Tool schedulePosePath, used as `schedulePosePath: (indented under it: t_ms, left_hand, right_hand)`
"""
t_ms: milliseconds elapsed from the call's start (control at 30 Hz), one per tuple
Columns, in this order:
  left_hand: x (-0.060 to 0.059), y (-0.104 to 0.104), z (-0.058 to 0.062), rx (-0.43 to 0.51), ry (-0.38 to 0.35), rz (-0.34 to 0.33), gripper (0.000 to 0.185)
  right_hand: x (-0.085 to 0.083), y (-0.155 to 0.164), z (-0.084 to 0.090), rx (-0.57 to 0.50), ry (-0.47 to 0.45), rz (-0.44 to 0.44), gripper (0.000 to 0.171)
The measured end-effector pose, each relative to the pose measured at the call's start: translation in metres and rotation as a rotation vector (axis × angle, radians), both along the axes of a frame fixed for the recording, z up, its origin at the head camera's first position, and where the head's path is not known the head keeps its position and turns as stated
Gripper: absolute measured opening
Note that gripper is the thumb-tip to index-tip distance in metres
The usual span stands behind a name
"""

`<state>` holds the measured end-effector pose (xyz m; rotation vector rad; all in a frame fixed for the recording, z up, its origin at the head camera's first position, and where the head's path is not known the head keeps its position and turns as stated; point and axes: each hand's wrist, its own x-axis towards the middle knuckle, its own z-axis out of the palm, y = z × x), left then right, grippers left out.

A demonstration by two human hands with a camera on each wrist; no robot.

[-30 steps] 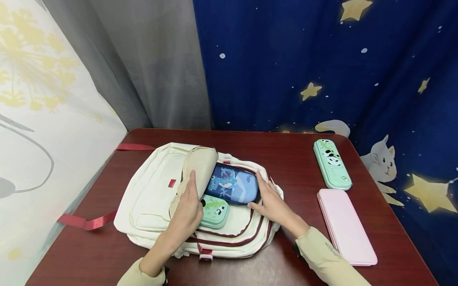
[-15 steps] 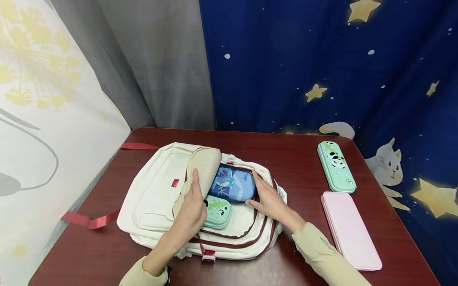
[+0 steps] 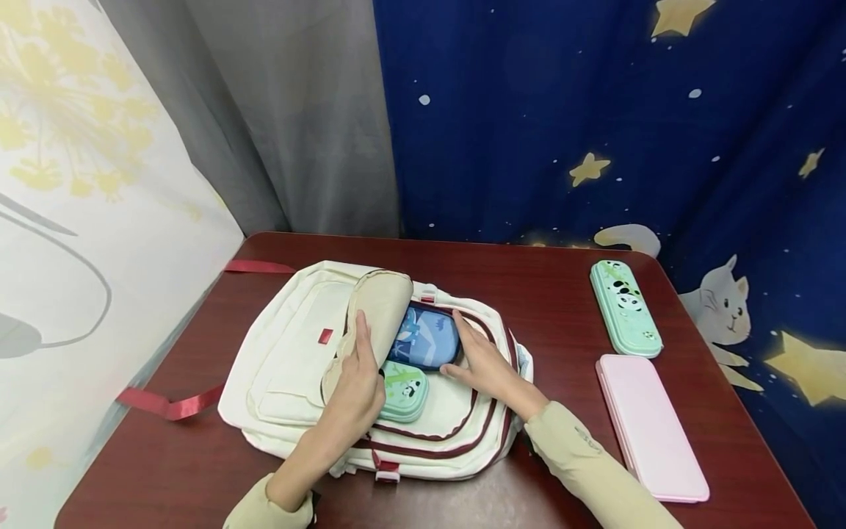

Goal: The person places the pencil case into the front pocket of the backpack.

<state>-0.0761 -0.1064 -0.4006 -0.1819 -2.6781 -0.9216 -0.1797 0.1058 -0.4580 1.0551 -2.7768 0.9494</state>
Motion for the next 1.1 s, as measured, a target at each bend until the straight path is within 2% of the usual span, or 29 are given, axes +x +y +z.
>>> schedulePosePath:
  t_ms: [300, 467, 667, 733, 933, 1100]
  left_hand:
    - [0.001, -0.001, 0.002, -0.001, -0.007, 0.007, 0.093]
    - [0.001, 0.000, 0.000, -0.001, 0.020, -0.001, 0.091]
    - [0.002, 0.001, 0.000, -0.004, 0.024, 0.003, 0.090]
    - [0.003, 0.001, 0.000, -0.012, 0.014, 0.005, 0.085]
    - [0.005, -0.002, -0.004, -0.112, -0.018, -0.021, 0.066]
    - [0.007, -0.009, -0.009, -0.209, -0.034, 0.018, 0.066]
  right_hand:
    - [-0.002, -0.003, 0.002, 0.020, -0.037, 0.008, 0.094]
    - [0.004, 0.001, 0.003, 0.038, -0.051, -0.032, 0.091]
    - [0.018, -0.001, 0.003, -0.062, -0.119, -0.106, 0.087]
    - [0.021, -0.004, 0.002, -0.062, -0.127, -0.123, 0.087]
    - [0.024, -0.009, -0.005, 0.043, -0.040, -0.102, 0.093]
    - [0.025, -0.010, -0.009, 0.085, 0.004, -0.086, 0.096]
